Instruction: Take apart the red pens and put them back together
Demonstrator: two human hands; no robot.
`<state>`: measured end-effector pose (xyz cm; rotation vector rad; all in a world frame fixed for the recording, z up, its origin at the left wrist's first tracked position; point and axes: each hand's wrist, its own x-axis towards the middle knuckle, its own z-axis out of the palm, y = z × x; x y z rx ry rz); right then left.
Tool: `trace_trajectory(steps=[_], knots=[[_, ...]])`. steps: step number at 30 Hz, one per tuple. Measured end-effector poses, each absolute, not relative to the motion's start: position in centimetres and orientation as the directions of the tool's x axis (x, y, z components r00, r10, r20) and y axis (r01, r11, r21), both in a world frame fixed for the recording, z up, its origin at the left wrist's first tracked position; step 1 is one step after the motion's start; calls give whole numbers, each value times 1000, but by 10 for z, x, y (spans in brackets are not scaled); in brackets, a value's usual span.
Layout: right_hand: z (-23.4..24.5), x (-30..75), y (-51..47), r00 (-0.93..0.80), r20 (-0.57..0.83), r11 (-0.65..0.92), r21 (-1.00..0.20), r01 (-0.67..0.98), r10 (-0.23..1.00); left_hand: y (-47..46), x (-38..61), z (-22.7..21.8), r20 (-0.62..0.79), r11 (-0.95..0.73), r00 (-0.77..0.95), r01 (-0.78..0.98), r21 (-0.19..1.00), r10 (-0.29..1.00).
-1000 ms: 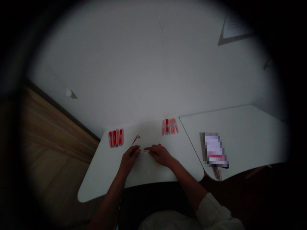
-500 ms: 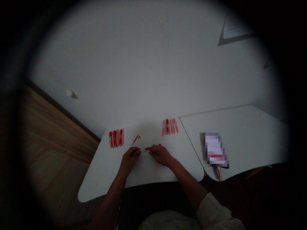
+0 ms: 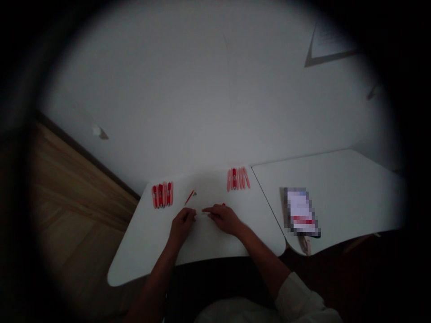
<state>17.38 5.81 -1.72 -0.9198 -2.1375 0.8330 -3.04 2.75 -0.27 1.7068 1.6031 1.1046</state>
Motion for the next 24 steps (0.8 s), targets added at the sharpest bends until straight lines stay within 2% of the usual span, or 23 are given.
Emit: trace_trajectory(steps=[5,13,18,24], knots=[[-18,173,59,-533,318,549,-757,356,784,29,-33,-7,201,-162,-45,440,884,979],[-15,173,58,-532,322,551,-755,355,783,28,-31,-3,152,-83,-100,497,864,983],[-17,173,58,-534,319,553,-750,363,783,28,-30,-2,177,-100,-86,559,823,980],[-18,173,59,-539,323,558,-749,357,778,27,-31,-4,176,-130,-51,486,864,983]])
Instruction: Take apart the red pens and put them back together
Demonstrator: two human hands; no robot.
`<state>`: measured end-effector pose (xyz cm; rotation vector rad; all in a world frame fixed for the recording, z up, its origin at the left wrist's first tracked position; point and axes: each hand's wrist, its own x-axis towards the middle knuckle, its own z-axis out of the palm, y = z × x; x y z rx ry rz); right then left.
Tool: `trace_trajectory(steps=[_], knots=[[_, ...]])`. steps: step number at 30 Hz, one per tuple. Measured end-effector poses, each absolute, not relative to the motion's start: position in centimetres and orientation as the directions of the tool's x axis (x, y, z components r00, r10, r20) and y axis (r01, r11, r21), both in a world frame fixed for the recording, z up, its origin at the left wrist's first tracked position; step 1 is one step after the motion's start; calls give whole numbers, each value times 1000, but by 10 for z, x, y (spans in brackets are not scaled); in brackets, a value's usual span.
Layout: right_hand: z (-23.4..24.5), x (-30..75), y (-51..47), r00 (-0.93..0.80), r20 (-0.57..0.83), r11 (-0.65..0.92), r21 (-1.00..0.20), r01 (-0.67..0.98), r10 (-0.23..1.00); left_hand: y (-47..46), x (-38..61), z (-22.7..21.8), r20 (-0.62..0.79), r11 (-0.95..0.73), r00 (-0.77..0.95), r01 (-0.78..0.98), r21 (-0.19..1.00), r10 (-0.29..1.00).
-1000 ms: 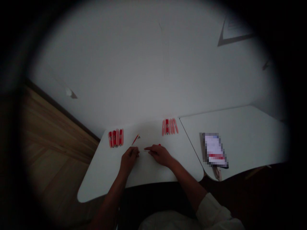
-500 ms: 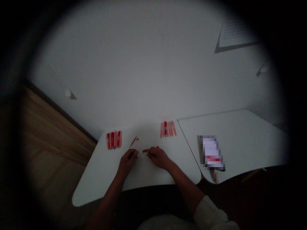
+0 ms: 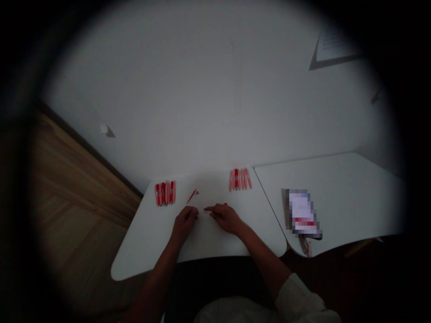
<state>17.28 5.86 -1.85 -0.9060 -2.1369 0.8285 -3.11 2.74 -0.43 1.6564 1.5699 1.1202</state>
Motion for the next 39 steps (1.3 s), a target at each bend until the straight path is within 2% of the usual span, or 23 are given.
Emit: trace_trajectory(steps=[5,9,13,25,29,34,39], knots=[[-15,173,57,-533,317,553,-746,371,785,26,-31,-2,140,-100,-65,420,902,988],[-15,173,57,-533,322,556,-745,367,783,26,-29,0,147,-70,-119,491,868,982],[-18,173,58,-539,316,557,-743,371,781,26,-28,-2,201,-125,-80,547,828,976],[-18,173,58,-540,311,552,-747,370,782,27,-32,-6,249,-226,10,461,858,968],[-18,173,58,-534,317,553,-748,367,784,25,-28,-1,203,-175,-17,441,880,979],[-18,173,58,-533,323,555,-750,360,782,25,-23,5,137,-62,-104,529,846,985],[-19,173,58,-536,326,561,-744,362,779,27,-25,2,175,-105,-65,578,810,982]])
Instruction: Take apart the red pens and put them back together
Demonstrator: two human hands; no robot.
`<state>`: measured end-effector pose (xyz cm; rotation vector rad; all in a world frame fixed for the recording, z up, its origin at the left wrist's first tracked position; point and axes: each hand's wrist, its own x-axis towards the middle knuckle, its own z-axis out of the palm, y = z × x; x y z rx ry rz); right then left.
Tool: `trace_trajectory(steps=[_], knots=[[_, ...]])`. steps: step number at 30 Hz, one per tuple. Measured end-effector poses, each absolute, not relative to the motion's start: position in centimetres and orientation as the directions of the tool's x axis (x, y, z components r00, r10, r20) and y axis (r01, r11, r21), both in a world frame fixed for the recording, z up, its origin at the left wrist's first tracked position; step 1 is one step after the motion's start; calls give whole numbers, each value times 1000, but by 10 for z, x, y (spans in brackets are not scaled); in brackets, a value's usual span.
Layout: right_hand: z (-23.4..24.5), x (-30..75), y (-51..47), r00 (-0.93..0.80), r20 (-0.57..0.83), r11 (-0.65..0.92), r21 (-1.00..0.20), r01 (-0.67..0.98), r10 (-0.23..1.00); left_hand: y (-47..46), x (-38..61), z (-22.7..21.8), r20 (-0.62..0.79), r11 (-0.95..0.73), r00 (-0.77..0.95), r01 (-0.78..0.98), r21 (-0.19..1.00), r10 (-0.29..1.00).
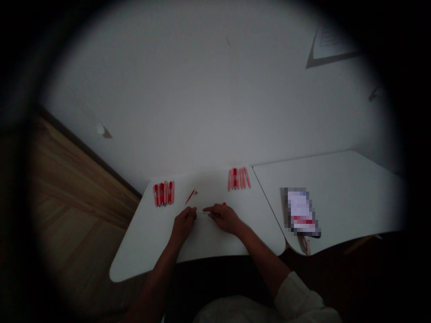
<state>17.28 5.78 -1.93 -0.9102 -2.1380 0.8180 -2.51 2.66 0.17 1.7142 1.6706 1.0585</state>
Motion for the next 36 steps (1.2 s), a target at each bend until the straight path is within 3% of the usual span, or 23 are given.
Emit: trace_trajectory(steps=[13,18,22,27,32,36], knots=[[-21,172,59,-530,310,533,-773,343,790,26,-29,-6,148,-111,-58,409,906,987],[-25,171,63,-390,306,410,-886,218,868,32,-27,-10,138,-97,-143,267,959,980],[-28,172,68,-199,230,238,-971,17,953,37,-16,-10,211,-170,-30,491,854,977],[-27,173,72,-84,147,124,-965,-231,986,47,18,-11,267,-324,191,677,661,945],[-25,173,73,-62,113,91,-955,-282,992,59,44,-13,306,-396,265,745,537,914],[-25,172,72,-97,126,93,-952,-290,987,60,43,-12,342,-375,201,722,581,918]])
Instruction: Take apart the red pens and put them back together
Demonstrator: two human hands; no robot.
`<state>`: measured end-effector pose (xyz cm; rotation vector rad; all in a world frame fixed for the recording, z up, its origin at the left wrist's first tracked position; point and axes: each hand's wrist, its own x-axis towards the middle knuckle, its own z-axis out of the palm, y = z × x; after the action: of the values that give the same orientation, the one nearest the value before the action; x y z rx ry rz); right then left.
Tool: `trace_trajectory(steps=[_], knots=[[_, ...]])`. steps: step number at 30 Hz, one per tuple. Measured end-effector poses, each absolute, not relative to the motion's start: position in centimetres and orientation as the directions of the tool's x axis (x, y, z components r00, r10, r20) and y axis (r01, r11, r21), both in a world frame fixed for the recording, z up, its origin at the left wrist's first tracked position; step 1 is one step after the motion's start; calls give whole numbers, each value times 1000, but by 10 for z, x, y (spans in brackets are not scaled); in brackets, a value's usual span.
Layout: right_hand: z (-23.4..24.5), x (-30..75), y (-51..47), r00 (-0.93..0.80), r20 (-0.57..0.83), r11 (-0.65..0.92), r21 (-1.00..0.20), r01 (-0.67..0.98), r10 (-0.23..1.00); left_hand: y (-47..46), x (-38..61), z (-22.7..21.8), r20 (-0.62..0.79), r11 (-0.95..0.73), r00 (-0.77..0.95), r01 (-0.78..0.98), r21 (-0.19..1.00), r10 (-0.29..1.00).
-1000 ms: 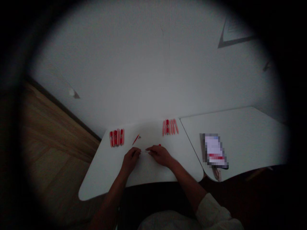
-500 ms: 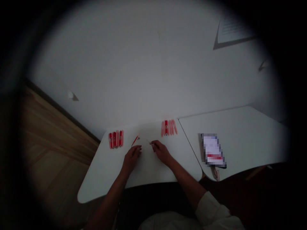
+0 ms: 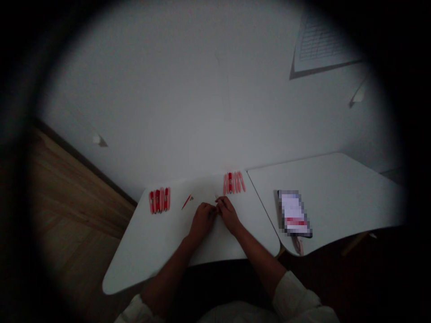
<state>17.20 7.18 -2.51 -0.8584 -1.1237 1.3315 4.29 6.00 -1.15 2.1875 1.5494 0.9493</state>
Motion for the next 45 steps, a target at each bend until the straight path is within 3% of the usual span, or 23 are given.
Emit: trace_trajectory(steps=[3,8,14,18,27,45], knots=[[-24,171,70,-145,170,135,-965,-226,975,56,28,-10,327,-298,76,635,713,942],[-22,170,63,-218,288,281,-958,-64,932,47,-10,-8,143,-106,-105,298,949,984],[-19,172,58,-284,353,409,-896,170,891,41,-43,-13,43,-51,-245,-29,998,969],[-16,171,55,-349,385,486,-830,274,854,40,-45,-14,-1,-43,-222,-192,980,975],[-10,169,49,-475,337,554,-699,452,813,37,-41,-10,-21,-7,-166,-164,986,986],[-13,168,50,-502,332,582,-641,501,798,32,-38,-4,34,-25,-68,124,992,997]])
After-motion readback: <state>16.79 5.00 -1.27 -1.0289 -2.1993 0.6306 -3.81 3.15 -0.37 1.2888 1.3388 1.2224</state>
